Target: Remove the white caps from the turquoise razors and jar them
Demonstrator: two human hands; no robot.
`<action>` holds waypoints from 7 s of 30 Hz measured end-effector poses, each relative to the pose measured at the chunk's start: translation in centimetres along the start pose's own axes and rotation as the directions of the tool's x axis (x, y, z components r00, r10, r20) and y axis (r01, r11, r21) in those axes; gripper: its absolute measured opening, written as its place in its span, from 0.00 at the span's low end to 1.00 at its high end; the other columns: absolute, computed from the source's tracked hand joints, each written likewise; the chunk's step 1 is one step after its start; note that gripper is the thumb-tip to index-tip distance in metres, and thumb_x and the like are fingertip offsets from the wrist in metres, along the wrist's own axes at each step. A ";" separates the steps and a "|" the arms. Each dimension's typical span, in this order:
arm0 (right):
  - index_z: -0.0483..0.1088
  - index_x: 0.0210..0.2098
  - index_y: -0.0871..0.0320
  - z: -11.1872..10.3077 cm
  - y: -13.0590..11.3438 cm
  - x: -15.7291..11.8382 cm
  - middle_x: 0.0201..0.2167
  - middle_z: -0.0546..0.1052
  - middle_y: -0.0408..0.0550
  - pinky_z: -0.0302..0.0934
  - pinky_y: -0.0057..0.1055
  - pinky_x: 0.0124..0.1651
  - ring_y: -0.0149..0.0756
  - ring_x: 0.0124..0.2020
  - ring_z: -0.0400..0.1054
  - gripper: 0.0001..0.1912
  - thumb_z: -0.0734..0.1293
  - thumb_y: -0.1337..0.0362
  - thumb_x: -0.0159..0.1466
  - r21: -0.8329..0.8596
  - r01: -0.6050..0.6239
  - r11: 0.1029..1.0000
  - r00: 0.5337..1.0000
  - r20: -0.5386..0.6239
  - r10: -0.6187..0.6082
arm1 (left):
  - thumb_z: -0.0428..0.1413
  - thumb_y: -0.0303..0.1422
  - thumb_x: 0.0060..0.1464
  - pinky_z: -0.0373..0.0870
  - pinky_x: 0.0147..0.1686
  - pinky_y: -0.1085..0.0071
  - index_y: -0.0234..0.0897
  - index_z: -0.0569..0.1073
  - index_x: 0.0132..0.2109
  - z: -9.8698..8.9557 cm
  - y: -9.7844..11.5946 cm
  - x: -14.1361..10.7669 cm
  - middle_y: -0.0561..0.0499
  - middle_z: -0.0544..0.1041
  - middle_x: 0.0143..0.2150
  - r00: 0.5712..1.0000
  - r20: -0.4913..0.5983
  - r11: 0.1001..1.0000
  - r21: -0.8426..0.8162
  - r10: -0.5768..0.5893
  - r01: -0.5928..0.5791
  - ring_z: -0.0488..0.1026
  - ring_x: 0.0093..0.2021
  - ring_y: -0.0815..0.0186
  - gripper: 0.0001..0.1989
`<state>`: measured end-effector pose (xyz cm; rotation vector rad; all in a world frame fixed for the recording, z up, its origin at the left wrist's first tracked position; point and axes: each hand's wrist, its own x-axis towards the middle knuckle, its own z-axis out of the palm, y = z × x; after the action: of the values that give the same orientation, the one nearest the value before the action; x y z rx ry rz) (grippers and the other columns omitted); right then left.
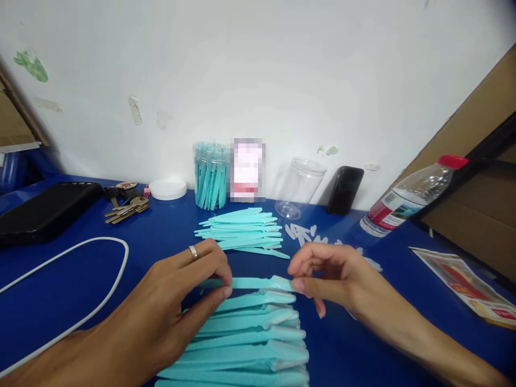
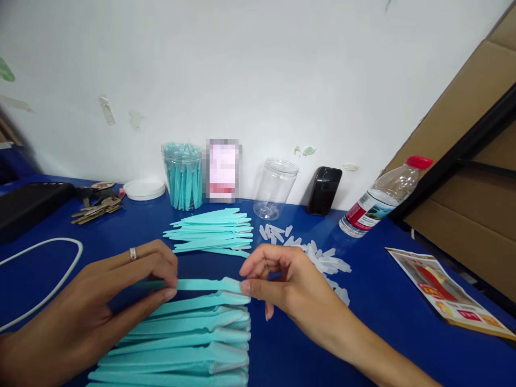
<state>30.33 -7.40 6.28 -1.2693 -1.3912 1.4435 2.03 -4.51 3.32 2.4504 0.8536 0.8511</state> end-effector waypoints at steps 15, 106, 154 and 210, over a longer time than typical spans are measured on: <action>0.82 0.30 0.55 0.2 1.0 -0.2 0.27 0.75 0.43 0.58 0.29 0.31 0.33 0.29 0.63 0.05 0.74 0.63 0.62 -0.419 0.091 0.904 0.995 -0.008 -0.104 | 0.54 0.30 0.68 0.74 0.42 0.73 0.45 0.77 0.42 0.2 -0.1 -0.1 0.55 0.80 0.40 0.993 0.116 1.000 0.023 -0.023 0.021 0.78 0.41 0.64 0.08; 0.79 0.36 0.58 -1.0 1.7 1.0 0.31 0.84 0.48 0.71 0.23 0.29 0.33 0.30 0.76 0.10 0.79 0.59 0.64 0.098 0.175 0.980 0.976 -0.149 -0.159 | 0.49 0.39 0.71 0.62 0.23 0.69 0.45 0.68 0.43 0.2 -0.8 -0.1 0.53 0.77 0.36 0.953 -0.207 0.973 0.019 -0.221 0.229 0.77 0.36 0.61 0.07; 0.78 0.28 0.53 -0.8 0.9 0.2 0.27 0.78 0.45 0.58 0.33 0.31 0.38 0.29 0.68 0.14 0.71 0.53 0.67 -0.534 0.180 0.826 0.945 -0.138 -0.295 | 0.53 0.32 0.70 0.74 0.50 0.64 0.43 0.76 0.39 0.0 -1.4 0.7 0.53 0.79 0.37 0.997 -0.067 0.987 0.155 -0.034 0.044 0.75 0.37 0.62 0.09; 0.85 0.32 0.61 -2.7 0.6 1.5 0.26 0.83 0.47 0.73 0.20 0.26 0.30 0.25 0.77 0.13 0.86 0.60 0.54 0.240 -0.015 0.971 0.997 -0.067 0.032 | 0.51 0.36 0.75 0.75 0.40 0.72 0.49 0.72 0.53 0.4 -1.3 0.1 0.57 0.83 0.46 0.994 -0.081 0.991 0.104 -0.077 0.086 0.82 0.42 0.64 0.07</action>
<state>32.63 -5.42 5.72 -1.1724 -1.1206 1.5175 1.75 -3.55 2.34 2.4685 1.0451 0.8957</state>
